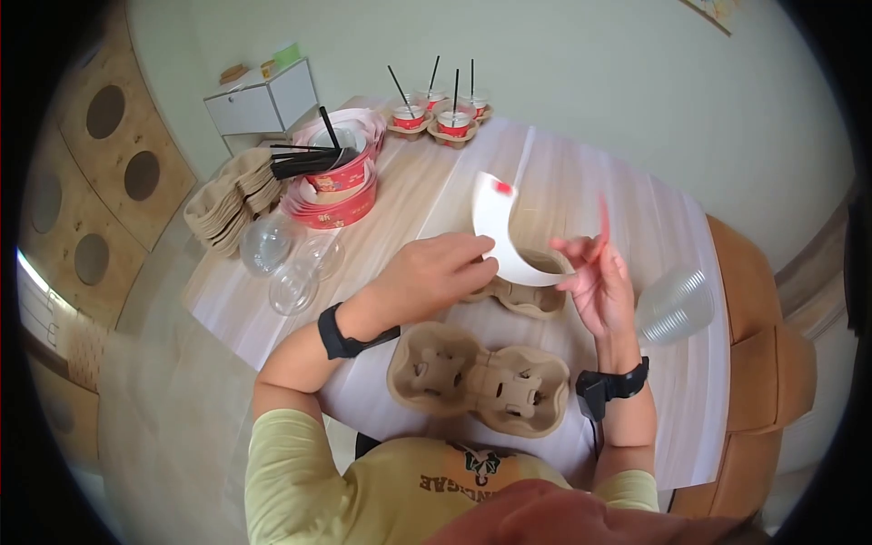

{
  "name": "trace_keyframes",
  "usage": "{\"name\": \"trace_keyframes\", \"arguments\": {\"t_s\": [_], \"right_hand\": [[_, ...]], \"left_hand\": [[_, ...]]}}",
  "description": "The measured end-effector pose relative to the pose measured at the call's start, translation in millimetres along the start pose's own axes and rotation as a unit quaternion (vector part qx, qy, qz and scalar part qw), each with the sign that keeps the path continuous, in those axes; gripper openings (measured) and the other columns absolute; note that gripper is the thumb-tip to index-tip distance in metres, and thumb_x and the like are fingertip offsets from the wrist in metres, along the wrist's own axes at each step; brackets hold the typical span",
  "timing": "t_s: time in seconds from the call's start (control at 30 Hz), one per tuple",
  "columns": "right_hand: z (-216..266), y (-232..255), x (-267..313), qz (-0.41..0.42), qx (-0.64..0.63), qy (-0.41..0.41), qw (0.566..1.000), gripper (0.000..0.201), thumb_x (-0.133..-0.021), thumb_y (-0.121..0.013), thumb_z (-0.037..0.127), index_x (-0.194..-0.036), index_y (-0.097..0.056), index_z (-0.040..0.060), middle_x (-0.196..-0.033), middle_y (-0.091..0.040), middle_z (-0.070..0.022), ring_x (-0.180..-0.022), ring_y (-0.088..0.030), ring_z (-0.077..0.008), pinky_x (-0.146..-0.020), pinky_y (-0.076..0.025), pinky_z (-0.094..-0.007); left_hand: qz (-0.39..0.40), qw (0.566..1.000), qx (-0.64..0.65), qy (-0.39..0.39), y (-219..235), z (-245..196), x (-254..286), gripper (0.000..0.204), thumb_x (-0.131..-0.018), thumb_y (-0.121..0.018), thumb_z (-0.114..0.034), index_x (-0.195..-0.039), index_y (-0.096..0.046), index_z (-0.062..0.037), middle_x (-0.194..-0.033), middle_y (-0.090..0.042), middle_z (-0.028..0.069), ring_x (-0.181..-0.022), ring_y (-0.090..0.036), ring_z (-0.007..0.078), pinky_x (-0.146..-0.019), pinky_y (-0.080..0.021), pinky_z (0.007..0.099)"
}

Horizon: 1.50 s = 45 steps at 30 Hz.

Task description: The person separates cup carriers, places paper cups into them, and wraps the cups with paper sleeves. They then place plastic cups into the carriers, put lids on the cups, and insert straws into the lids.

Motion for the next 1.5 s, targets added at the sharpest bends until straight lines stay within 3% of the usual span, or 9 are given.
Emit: {"name": "trace_keyframes", "arguments": {"t_s": [0.23, 0.3, 0.47, 0.57, 0.93, 1.23, 1.3, 1.33, 1.5], "right_hand": [[4.5, 6.4, -5.2, 0.109, -0.028, 0.071, 0.991, 0.027, -0.091, -0.047, 0.029, -0.084, -0.046, 0.0024, -0.065, -0.044, -0.0066, -0.058, -0.046, -0.021, -0.057, -0.039, -0.028], [6.3, -2.0, -3.2, 0.09, 0.001, 0.031, 0.995, 0.03, -0.088, -0.052, 0.028, -0.094, -0.05, -0.0008, -0.077, -0.055, -0.0075, -0.068, -0.054, -0.0188, -0.063, -0.043, -0.0265], [4.0, -9.0, -5.1, -0.009, 0.167, 0.052, 0.985, 0.039, -0.084, -0.056, 0.035, -0.096, -0.052, -0.002, -0.059, -0.05, -0.0054, -0.047, -0.045, -0.0146, -0.042, -0.036, -0.0238], [6.1, -13.7, -7.6, 0.026, 0.129, 0.051, 0.99, 0.037, -0.086, -0.055, 0.034, -0.095, -0.052, -0.0014, -0.056, -0.048, -0.0033, -0.046, -0.043, -0.0133, -0.04, -0.034, -0.0234], [-3.9, -4.8, -9.8, 0.097, -0.031, 0.066, 0.993, 0.03, -0.087, -0.052, 0.031, -0.084, -0.054, 0.0017, -0.05, -0.041, 0.0005, -0.044, -0.036, -0.0102, -0.04, -0.03, -0.0213], [-15.9, 1.8, 3.9, 0.039, 0.119, -0.117, 0.985, 0.026, -0.084, -0.059, 0.019, -0.099, -0.057, -0.0021, -0.084, -0.062, -0.0031, -0.073, -0.056, -0.0062, -0.064, -0.046, -0.0213], [-11.1, -11.7, 3.1, 0.02, 0.152, -0.118, 0.981, 0.02, -0.085, -0.058, 0.017, -0.094, -0.059, -0.0003, -0.082, -0.061, -0.0006, -0.071, -0.054, -0.0042, -0.065, -0.044, -0.0203], [-11.0, -11.7, 2.7, 0.035, 0.16, -0.132, 0.978, 0.018, -0.085, -0.058, 0.017, -0.091, -0.06, 0.0004, -0.08, -0.06, 0.0002, -0.07, -0.053, -0.0039, -0.065, -0.043, -0.0198], [-14.0, -2.6, 2.3, 0.041, 0.148, -0.172, 0.973, 0.015, -0.084, -0.058, 0.017, -0.083, -0.059, 0.0027, -0.078, -0.06, 0.0012, -0.069, -0.053, -0.0033, -0.064, -0.042, -0.0183]], "left_hand": [[-0.083, 0.929, 0.25, 0.262, 2.3, 50.7, 26.0, 0.044, -0.076, -0.062, -0.003, -0.118, -0.047, -0.0042, -0.12, -0.045, 0.0124, -0.087, -0.058, 0.0169, -0.064, -0.051, 0.0267], [-0.086, 0.783, 0.507, 0.35, -8.3, 57.9, 29.5, 0.053, -0.081, -0.058, -0.009, -0.127, -0.033, -0.0054, -0.126, -0.038, 0.0115, -0.099, -0.053, 0.0176, -0.07, -0.051, 0.0272], [-0.03, 0.61, 0.703, 0.365, -12.6, 46.5, 22.8, 0.066, -0.078, -0.06, -0.01, -0.133, -0.025, -0.007, -0.132, -0.035, 0.0157, -0.108, -0.049, 0.0197, -0.075, -0.052, 0.0313], [-0.024, 0.661, 0.678, 0.32, -10.4, 36.0, 17.6, 0.066, -0.077, -0.059, -0.008, -0.133, -0.025, -0.007, -0.129, -0.04, 0.0161, -0.107, -0.051, 0.0215, -0.072, -0.054, 0.0315], [-0.073, 0.568, 0.732, 0.37, -2.0, 14.4, 12.4, 0.05, -0.086, -0.052, -0.02, -0.128, -0.029, -0.005, -0.124, -0.044, 0.0192, -0.102, -0.055, 0.0261, -0.061, -0.055, 0.0337], [-0.05, 0.573, 0.765, 0.29, 0.6, 9.2, 13.7, 0.065, -0.086, -0.048, -0.046, -0.13, -0.028, -0.002, -0.123, -0.045, 0.0167, -0.104, -0.053, 0.0232, -0.07, -0.052, 0.0341], [-0.001, 0.646, 0.728, 0.231, 0.7, 8.0, 10.1, 0.082, -0.075, -0.061, -0.052, -0.131, -0.028, -0.0023, -0.118, -0.047, 0.0128, -0.109, -0.048, 0.0212, -0.085, -0.044, 0.037], [0.016, 0.599, 0.751, 0.277, 3.2, 5.3, 10.4, 0.095, -0.062, -0.073, -0.052, -0.13, -0.027, -0.0039, -0.114, -0.046, 0.0092, -0.111, -0.045, 0.0199, -0.094, -0.036, 0.0366], [0.049, 0.672, 0.721, 0.164, -10.3, 3.2, 21.6, 0.103, -0.051, -0.082, -0.048, -0.127, -0.025, -0.0071, -0.11, -0.043, 0.0073, -0.107, -0.042, 0.019, -0.091, -0.037, 0.0343]]}}
Point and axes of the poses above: each hand's wrist, its own x-axis away from the middle knuckle, its own y-axis out of the back of the hand, z = x × y, the point moved 3 cm from there along -x, towards the middle knuckle
